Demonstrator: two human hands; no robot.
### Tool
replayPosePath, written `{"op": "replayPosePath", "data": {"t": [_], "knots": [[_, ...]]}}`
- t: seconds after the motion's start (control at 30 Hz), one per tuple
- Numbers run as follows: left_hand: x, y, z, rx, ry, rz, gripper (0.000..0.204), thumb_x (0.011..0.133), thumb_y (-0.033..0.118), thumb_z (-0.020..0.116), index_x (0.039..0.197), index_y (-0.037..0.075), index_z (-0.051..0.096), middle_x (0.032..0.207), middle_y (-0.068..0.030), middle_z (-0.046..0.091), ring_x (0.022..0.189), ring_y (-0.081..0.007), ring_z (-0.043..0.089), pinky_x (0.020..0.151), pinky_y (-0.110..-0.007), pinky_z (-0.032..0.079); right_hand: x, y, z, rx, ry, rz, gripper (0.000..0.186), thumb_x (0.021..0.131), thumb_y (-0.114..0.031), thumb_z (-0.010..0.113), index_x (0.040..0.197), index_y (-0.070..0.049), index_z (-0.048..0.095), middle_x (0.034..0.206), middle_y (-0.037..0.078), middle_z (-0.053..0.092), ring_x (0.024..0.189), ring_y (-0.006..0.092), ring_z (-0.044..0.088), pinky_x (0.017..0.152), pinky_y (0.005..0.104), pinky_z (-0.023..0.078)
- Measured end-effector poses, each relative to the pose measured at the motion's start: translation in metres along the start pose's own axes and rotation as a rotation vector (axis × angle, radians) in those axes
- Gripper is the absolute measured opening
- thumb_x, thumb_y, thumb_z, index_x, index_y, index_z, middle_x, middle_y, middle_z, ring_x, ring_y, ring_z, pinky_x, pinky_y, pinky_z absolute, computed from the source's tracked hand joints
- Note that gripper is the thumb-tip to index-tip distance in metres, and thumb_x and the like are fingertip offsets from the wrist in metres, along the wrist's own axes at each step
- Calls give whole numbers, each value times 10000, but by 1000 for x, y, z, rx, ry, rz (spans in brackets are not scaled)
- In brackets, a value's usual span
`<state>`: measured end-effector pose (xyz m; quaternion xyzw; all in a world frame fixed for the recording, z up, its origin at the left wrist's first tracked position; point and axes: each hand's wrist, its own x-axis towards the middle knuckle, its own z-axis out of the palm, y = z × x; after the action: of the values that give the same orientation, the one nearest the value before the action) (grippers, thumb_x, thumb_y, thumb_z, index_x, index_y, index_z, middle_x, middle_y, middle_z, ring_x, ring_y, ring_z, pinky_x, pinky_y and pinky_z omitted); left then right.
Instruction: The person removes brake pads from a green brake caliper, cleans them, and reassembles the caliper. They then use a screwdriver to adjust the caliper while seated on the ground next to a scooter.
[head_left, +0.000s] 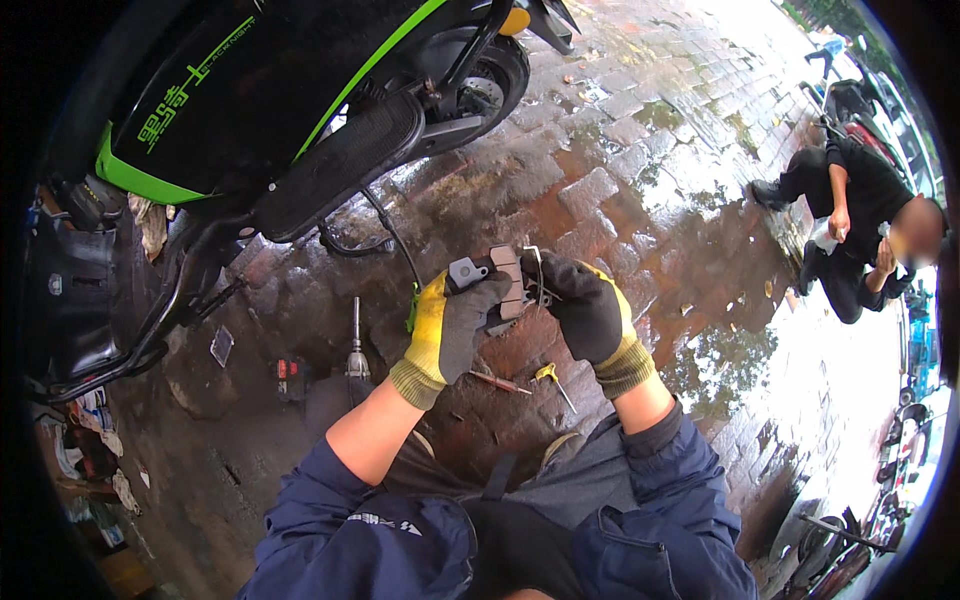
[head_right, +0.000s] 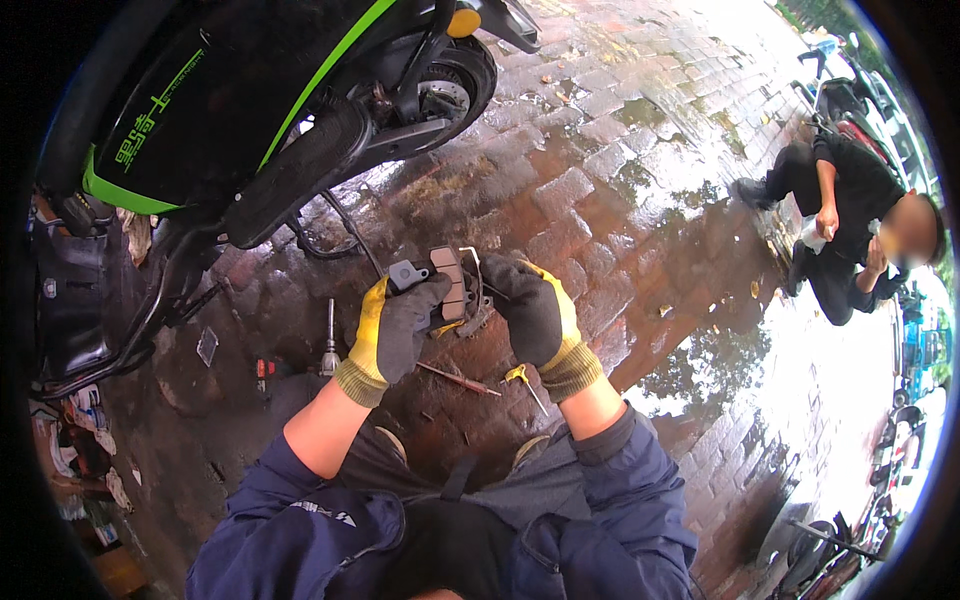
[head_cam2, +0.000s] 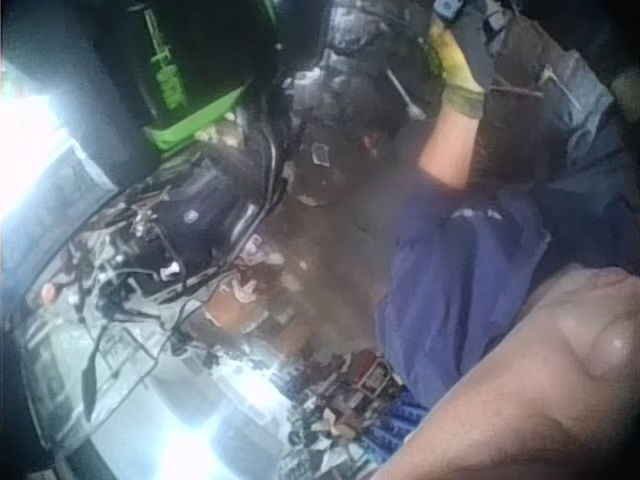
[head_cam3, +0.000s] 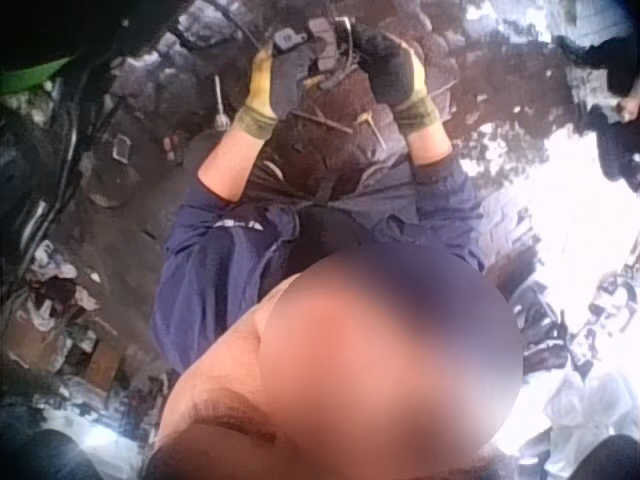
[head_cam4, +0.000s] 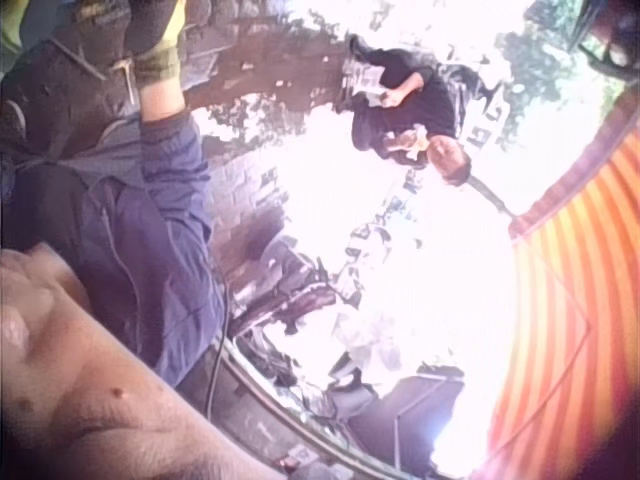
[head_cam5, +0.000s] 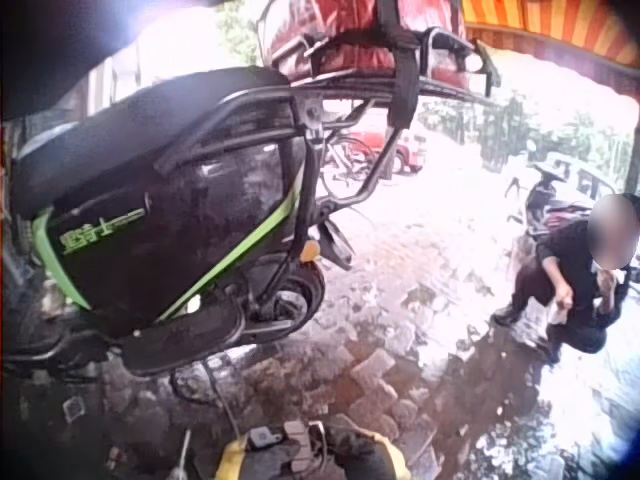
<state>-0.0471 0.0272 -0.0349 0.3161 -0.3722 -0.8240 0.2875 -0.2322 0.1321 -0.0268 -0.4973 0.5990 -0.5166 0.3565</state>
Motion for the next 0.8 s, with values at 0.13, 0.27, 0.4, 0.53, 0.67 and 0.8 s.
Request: {"op": "replayPosePath", "data": {"t": [0.13, 0.27, 0.4, 0.53, 0.67, 0.8], "knots": [[-4, 3, 6, -1, -22, -20, 261, 980, 61, 732, 1240, 49, 717, 1087, -21, 749, 946, -125, 730, 821, -290, 622, 2, 3, -4, -198, 7, -43, 581, 876, 210, 604, 1404, -25, 671, 1238, 87, 744, 1143, 164, 693, 986, 312, 543], [-3, -1, 0, -36, -5, -39, 275, 978, 66, 736, 1250, 48, 707, 1092, -17, 750, 939, -122, 730, 836, -285, 618, 0, 15, 5, -227, 98, -115, 536, 911, 192, 601, 1398, -18, 673, 1311, 88, 733, 1175, 172, 689, 1006, 317, 542], [0, -2, 1, 12, 64, 70, 203, 987, 37, 718, 1189, 14, 728, 1079, -64, 758, 935, -168, 754, 829, -327, 642, -1, 31, -2, -47, 164, -12, 534, 919, 201, 590, 1404, -8, 665, 1345, 80, 723, 1193, 167, 681, 1017, 315, 538], [-5, 3, 7, -10, 48, 32, 209, 984, 35, 728, 1192, 21, 728, 1081, -57, 762, 938, -155, 752, 835, -320, 638, 0, 22, 1, -77, 80, 89, 553, 909, 222, 576, 1408, -4, 660, 1320, 59, 724, 1178, 144, 669, 1011, 298, 533], [-3, -2, 6, -5, 49, 6, 207, 986, 31, 722, 1192, 19, 728, 1077, -51, 763, 934, -149, 749, 838, -301, 627, 0, 10, 13, 183, 41, 167, 576, 891, 226, 584, 1405, -19, 667, 1273, 45, 731, 1154, 128, 662, 999, 288, 530], [-1, -5, 4, -23, 26, -2, 264, 974, 33, 743, 1237, 31, 723, 1096, -29, 761, 929, -130, 739, 837, -287, 625, 0, 10, 17, 185, 37, 129, 598, 870, 224, 586, 1402, -34, 671, 1250, 55, 740, 1152, 141, 666, 996, 296, 531]]}}
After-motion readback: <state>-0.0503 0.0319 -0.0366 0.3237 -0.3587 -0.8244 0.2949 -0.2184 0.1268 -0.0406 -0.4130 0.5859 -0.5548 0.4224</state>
